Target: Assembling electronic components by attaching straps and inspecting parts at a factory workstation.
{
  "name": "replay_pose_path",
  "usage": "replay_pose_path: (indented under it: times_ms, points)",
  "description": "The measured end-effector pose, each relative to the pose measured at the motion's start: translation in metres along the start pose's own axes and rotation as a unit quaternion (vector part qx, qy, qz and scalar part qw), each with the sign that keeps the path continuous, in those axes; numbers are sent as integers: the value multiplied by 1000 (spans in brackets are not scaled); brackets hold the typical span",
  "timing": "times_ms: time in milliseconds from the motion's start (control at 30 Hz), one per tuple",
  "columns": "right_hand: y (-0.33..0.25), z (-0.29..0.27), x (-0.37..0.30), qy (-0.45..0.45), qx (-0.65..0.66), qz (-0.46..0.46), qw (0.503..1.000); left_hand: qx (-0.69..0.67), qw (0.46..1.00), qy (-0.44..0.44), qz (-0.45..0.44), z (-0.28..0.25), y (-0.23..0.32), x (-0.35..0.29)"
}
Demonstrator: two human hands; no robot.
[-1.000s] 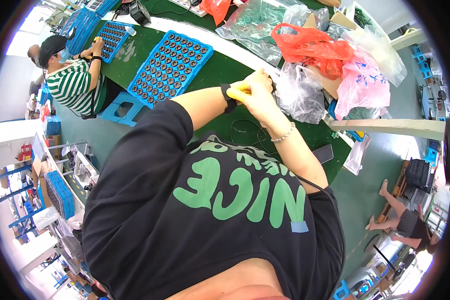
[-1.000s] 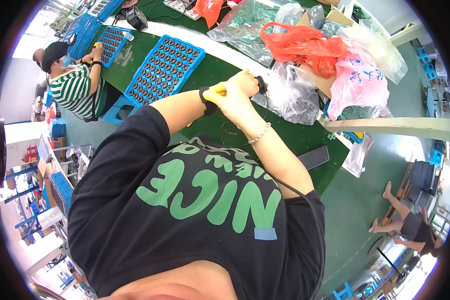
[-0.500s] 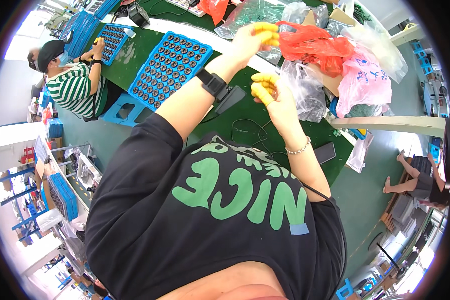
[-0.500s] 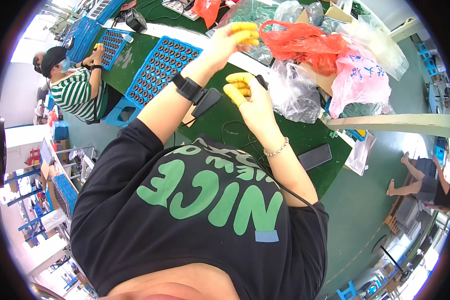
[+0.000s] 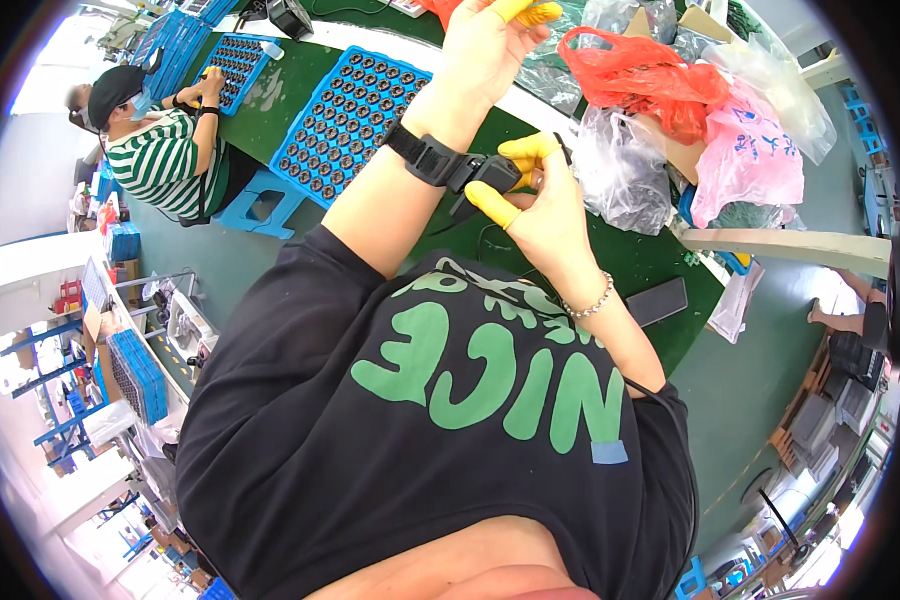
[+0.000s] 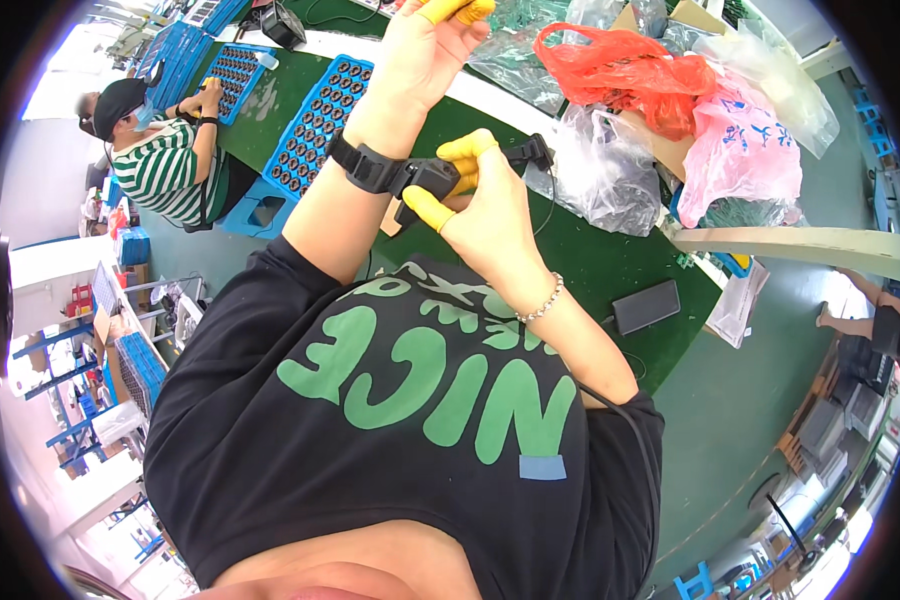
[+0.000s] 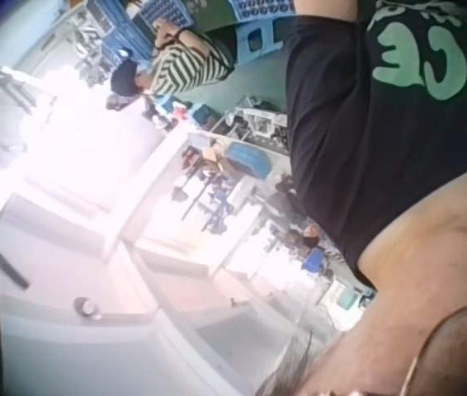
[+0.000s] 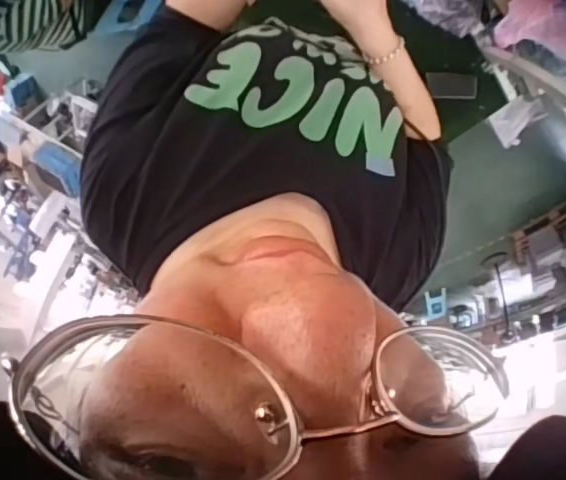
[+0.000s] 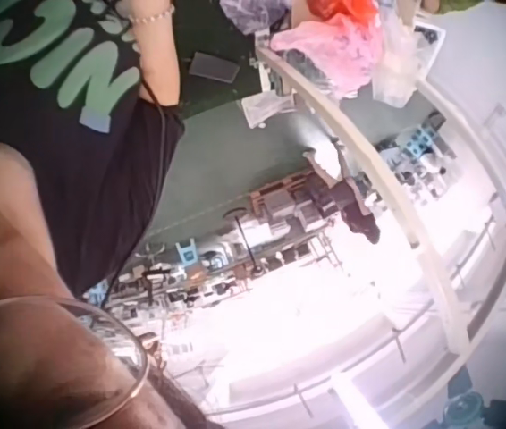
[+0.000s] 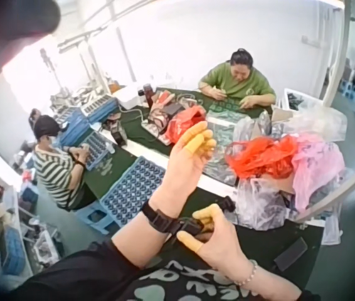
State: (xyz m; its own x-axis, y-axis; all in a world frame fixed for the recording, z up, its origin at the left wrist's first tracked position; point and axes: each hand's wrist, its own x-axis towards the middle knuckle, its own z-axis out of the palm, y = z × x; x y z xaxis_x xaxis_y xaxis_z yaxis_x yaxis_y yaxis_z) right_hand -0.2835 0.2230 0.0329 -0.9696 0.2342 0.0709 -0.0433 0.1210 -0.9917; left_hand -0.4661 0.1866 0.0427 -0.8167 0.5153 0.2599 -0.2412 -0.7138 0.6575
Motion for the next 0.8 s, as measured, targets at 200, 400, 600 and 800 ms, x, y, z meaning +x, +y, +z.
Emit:
replay_pose_path:
  times_ms: [200, 400, 600, 800]
  points:
    - [-4, -3, -4, -44, 106, -27, 993, -341, 926, -69, -147, 19, 7, -8]
    - [-2, -3, -8, -85, 140, -31, 986, -442, 879, -119, -134, 35, 26, -13]
    - [1, 3, -7, -118, 171, 7, 978, -253, 965, -67, -26, 18, 3, -13]
    - [10, 11, -13, -140, 362, 141, 911, 42, 997, -35, 59, 10, -13, -19]
